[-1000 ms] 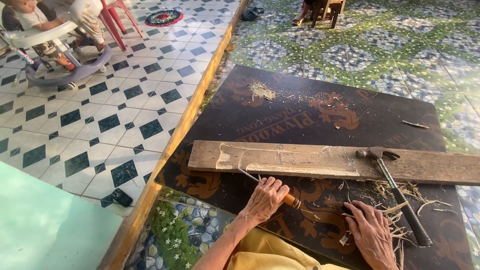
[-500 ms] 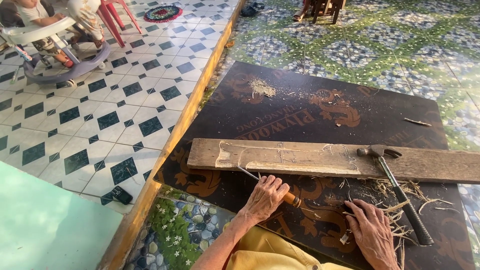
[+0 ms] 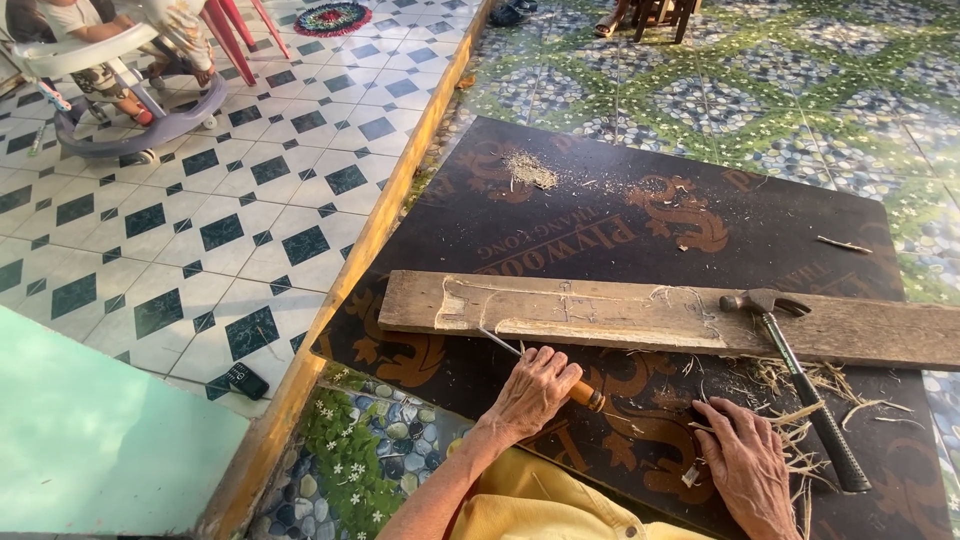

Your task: Carving a shape into a wooden plank using a hammer and a wood chisel

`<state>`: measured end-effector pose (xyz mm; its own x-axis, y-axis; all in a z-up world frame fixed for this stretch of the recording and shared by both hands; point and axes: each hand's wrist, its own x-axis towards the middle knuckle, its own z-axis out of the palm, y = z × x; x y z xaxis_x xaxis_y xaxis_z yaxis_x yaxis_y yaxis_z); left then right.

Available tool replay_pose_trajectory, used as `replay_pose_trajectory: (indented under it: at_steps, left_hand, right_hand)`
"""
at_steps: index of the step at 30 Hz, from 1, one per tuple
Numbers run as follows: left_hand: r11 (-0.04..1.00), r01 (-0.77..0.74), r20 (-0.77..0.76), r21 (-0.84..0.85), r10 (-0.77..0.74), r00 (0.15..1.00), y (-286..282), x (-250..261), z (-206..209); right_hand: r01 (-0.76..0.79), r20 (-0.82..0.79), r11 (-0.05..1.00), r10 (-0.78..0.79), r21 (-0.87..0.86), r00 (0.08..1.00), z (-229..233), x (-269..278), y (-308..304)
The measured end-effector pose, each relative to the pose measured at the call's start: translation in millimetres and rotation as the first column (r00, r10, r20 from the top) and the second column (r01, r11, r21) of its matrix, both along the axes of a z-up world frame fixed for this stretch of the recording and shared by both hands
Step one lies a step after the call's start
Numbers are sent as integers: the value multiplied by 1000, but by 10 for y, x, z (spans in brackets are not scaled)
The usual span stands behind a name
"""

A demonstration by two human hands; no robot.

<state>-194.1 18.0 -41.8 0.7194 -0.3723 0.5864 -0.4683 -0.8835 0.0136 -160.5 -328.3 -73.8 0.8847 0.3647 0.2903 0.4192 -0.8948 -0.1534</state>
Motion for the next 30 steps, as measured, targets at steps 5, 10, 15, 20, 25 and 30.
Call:
replay_pose_trajectory:
  at_steps: [5, 10, 15, 20, 25, 30]
  left_hand:
    - [1000, -2, -12, 3, 3, 1000, -6, 4, -31]
    - [1000, 7, -15, -1, -7, 1000, -8, 6, -55]
    - [1000, 3, -12, -1, -3, 1000, -9, 7, -47]
    - [1000, 12, -19, -10, -12, 1000, -8, 3, -12]
    - [1000, 6, -19, -8, -6, 1000, -20, -3, -24]
    - [999, 16, -19, -36, -17, 1000, -32, -18, 37]
  right_hand:
    - [10, -65, 999, -12, -33, 998, -54, 49, -40]
    - [10, -45, 1000, -11, -24, 999, -65, 43, -44]
    - [12, -45, 999, -13, -39, 999, -88, 59, -53]
    - [17, -70, 999, -20, -46, 997, -99, 71, -60]
    - [15, -96, 1000, -17, -28, 995, -73, 43, -58]
    - [-8, 7, 998, 9, -67, 1000, -254, 129, -113]
